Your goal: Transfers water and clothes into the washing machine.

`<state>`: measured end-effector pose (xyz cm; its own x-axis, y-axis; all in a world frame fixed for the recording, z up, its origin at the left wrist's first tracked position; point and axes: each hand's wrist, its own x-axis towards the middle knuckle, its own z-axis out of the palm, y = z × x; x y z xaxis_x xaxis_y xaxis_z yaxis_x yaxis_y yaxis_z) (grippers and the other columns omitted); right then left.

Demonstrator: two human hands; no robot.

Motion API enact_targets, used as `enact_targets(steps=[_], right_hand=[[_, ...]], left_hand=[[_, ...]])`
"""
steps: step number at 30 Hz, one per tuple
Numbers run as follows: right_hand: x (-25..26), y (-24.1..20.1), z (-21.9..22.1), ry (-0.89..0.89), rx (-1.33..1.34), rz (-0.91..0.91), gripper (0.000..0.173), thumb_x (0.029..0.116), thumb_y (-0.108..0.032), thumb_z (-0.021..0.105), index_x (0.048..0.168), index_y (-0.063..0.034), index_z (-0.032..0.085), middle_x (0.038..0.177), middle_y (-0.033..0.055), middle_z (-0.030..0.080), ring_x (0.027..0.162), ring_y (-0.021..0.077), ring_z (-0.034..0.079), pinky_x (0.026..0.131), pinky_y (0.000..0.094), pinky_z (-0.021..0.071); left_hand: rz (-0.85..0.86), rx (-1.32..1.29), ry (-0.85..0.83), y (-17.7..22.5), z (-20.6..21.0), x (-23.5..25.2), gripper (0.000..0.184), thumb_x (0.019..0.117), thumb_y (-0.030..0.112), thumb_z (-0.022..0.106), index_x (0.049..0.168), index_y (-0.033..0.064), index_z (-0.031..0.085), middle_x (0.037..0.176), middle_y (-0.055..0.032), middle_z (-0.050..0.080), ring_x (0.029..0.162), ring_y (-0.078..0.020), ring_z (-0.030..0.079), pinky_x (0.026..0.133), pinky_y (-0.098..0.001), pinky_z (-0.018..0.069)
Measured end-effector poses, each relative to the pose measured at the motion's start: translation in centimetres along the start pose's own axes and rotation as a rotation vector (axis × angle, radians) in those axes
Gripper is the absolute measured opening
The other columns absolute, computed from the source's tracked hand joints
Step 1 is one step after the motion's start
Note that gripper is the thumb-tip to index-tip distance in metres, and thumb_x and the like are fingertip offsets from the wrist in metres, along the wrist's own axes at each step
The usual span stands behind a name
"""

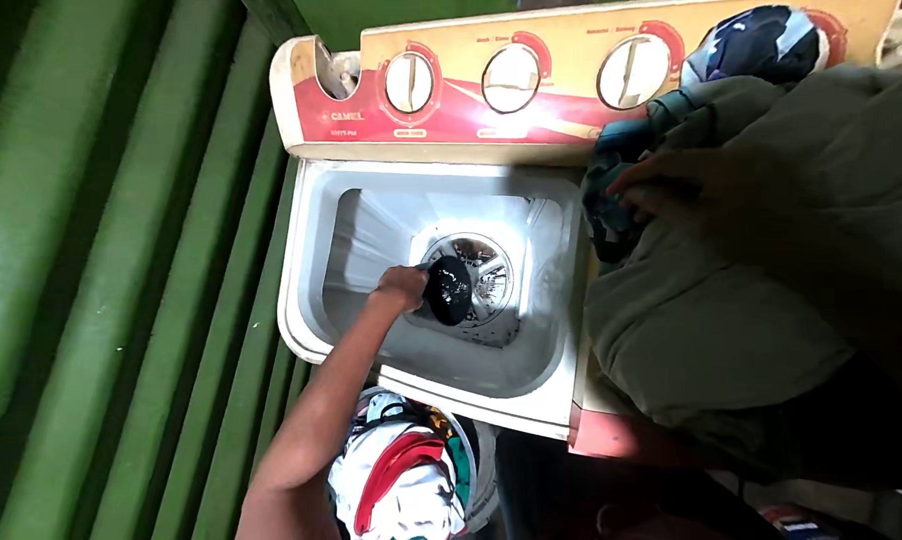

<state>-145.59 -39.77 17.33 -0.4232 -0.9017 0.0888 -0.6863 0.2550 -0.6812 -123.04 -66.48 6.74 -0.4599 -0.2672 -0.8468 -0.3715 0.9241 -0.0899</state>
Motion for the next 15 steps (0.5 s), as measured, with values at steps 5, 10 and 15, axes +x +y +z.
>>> enact_targets(steps=[5,10,15], right_hand=[[0.0,-0.3,-0.1,-0.006,-0.046,0.028,0.022,0.1035,-0.013,0.056,0.118,-0.0035,0.070,0.099,0.0136,0.071,0.082,0.0165,0.067,0.078,0.0364,0.0573],[-0.1,0.3,0.0,0.003,-0.040,-0.015,0.024,0.1039,-0.015,0.055,0.117,-0.0028,0.070,0.097,0.0127,0.071,0.079,0.0139,0.067,0.076,0.0329,0.0578],[0.0,0.1,-0.1,-0.015,-0.049,-0.016,0.024,0.1039,-0.014,0.054,0.117,-0.0021,0.070,0.098,0.0137,0.071,0.080,0.0167,0.068,0.077,0.0362,0.0580]], left_hand=[[0.121,-0.047,0.043,2.2,0.4,1.8,0.040,0.0956,0.015,0.069,0.132,-0.0002,0.061,0.124,-0.0273,0.065,0.119,-0.0467,0.061,0.097,-0.0637,0.0483],[0.140,0.034,-0.028,6.4,1.0,0.5,0.031,0.0924,0.010,0.072,0.118,-0.0064,0.067,0.115,-0.0264,0.067,0.110,-0.0450,0.064,0.090,-0.0627,0.0508],[0.125,0.171,-0.069,6.4,1.7,0.4,0.018,0.0924,0.009,0.070,0.104,-0.0046,0.070,0.108,-0.0229,0.068,0.104,-0.0401,0.065,0.086,-0.0575,0.0527]])
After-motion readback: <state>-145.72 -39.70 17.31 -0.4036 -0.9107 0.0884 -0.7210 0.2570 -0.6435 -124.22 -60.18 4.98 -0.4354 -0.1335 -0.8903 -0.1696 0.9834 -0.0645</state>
